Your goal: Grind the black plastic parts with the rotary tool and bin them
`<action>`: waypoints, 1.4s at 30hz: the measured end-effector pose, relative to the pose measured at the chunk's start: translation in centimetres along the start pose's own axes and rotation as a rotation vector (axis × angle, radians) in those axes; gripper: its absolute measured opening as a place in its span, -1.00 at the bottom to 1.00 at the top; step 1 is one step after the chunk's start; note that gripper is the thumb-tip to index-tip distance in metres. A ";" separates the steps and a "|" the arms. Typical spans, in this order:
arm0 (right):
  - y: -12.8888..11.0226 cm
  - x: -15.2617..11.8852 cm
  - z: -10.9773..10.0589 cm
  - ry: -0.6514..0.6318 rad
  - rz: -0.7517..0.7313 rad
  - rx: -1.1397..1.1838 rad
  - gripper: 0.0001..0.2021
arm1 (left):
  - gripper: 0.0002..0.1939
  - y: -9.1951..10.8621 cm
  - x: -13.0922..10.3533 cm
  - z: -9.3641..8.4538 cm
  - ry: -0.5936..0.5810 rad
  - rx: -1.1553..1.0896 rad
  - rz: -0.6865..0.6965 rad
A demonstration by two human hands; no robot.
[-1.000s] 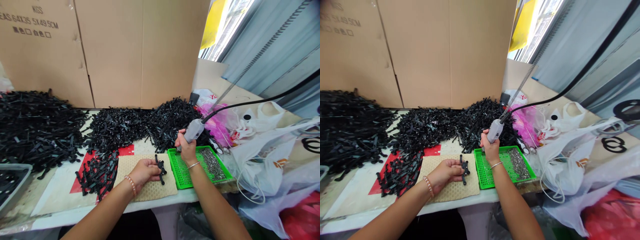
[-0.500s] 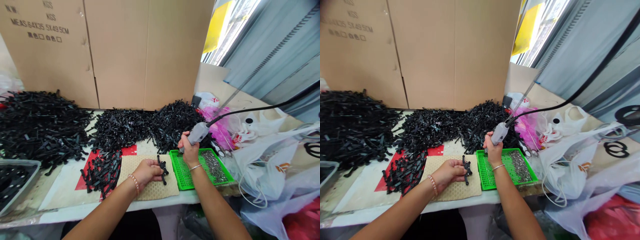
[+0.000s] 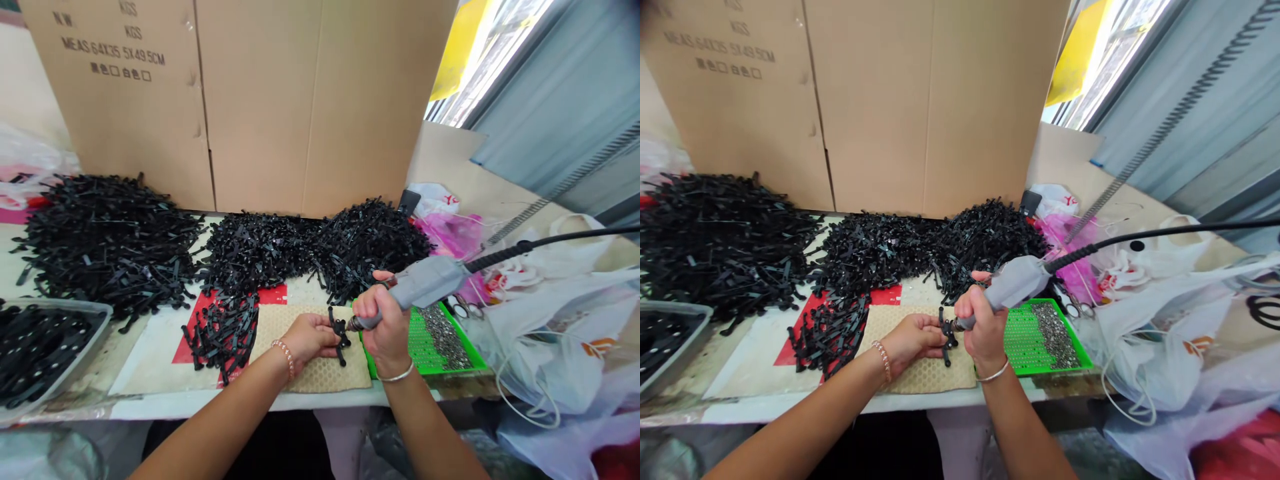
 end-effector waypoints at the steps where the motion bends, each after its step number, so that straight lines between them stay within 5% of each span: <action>1: 0.3 0.0 0.1 0.000 0.001 -0.012 -0.76 | -0.76 0.0 0.0 0.0 0.002 -0.004 -0.001; 42: 1.3 -0.2 -0.7 -0.029 -0.027 -0.027 -0.79 | -0.80 0.2 -0.3 0.3 -0.004 0.024 0.008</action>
Point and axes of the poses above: each hand's wrist, its own x-axis towards the middle knuckle, its own z-axis out of the palm, y = z × x, the point moved 4 cm from there along x, towards the middle knuckle
